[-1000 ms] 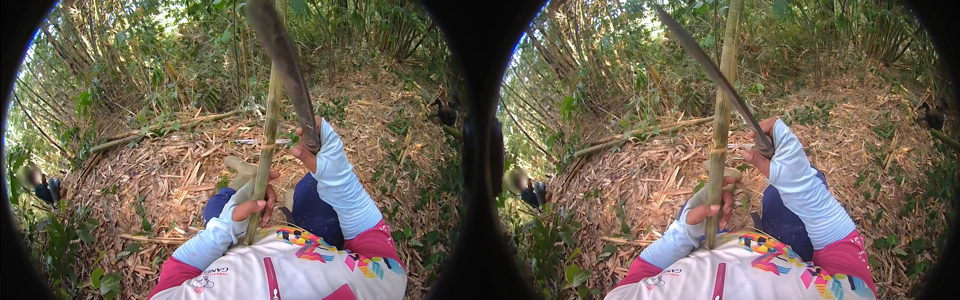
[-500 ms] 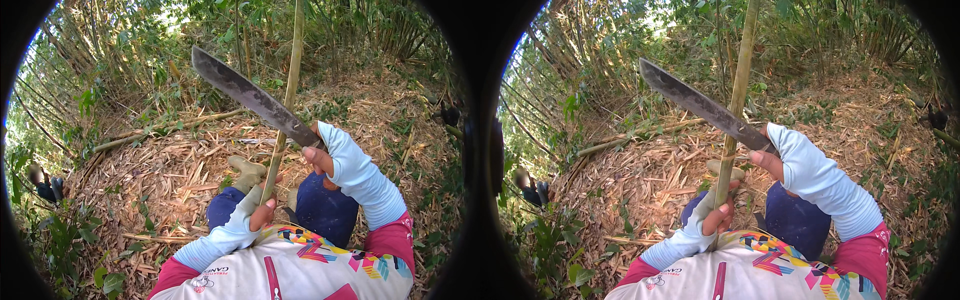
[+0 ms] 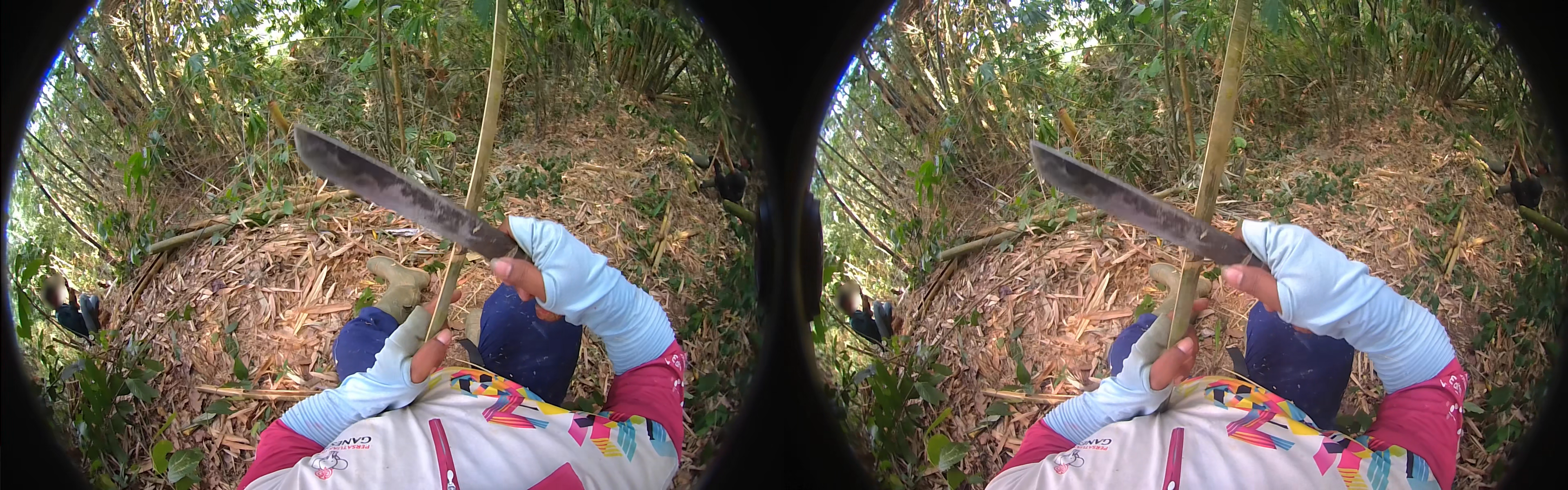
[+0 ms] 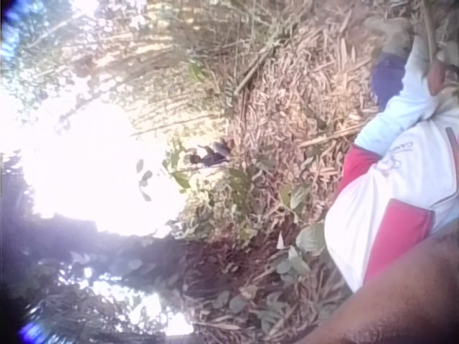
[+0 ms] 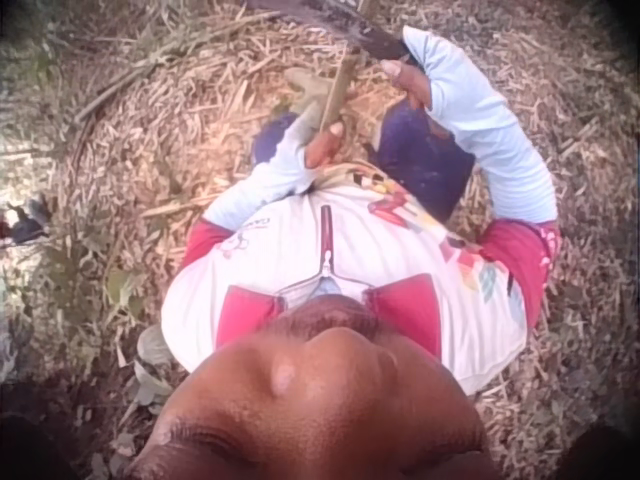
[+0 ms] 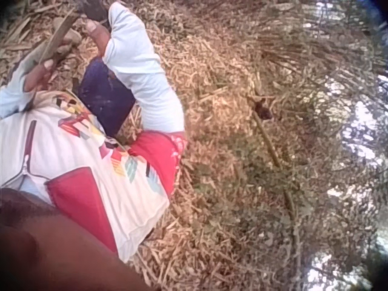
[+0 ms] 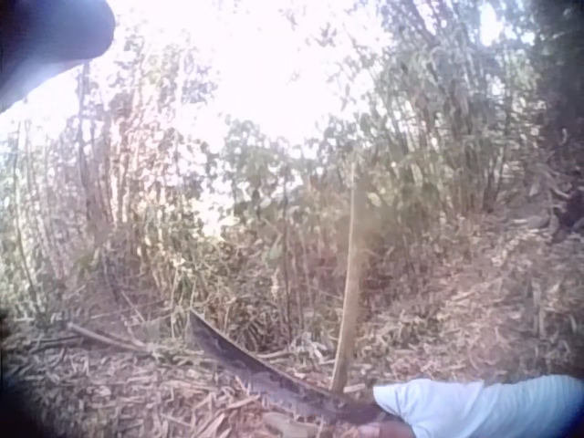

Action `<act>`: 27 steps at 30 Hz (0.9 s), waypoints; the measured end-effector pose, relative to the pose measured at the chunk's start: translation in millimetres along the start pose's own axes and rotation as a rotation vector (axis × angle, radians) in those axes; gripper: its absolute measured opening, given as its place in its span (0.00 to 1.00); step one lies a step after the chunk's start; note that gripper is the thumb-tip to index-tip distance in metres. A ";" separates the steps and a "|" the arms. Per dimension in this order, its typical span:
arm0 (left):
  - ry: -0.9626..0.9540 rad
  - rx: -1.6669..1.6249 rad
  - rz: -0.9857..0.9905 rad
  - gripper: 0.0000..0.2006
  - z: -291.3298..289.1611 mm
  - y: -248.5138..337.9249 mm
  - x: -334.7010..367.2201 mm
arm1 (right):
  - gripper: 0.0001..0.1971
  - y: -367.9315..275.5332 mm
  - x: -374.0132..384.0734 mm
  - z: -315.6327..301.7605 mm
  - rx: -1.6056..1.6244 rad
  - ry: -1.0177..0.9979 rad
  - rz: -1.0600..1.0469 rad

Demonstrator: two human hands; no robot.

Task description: The person sits on the forest floor and uses a machete to split a bamboo stalk lengthwise and then hollow out the interior. They repeatedly strike the bamboo to remove the inner pith and smooth the walls of the resulting trough.

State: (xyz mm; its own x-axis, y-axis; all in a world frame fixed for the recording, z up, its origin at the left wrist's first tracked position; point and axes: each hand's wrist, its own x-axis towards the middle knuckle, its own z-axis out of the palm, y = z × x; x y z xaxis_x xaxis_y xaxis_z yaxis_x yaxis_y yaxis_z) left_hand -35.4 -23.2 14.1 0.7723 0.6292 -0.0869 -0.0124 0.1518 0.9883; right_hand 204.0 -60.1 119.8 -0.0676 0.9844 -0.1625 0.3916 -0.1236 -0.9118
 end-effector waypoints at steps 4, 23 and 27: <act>0.024 0.036 -0.011 0.25 1.7 3.9 -1.8 | 0.16 -13.2 -4.2 0.7 0.026 0.024 0.050; 0.039 0.085 -0.021 0.25 3.0 -3.7 -3.5 | 0.10 -6.9 1.5 1.8 -0.199 0.068 -0.155; 0.013 0.140 -0.026 0.25 2.8 5.8 -2.2 | 0.09 10.9 4.2 5.1 -0.321 0.050 -0.268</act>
State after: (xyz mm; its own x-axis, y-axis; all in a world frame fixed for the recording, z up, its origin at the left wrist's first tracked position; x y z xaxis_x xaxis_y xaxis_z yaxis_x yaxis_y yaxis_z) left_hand -35.4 -25.8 20.4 0.7632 0.6362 -0.1132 0.0965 0.0610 0.9935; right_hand 203.3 -57.9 107.2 -0.1644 0.9822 0.0906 0.6328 0.1755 -0.7542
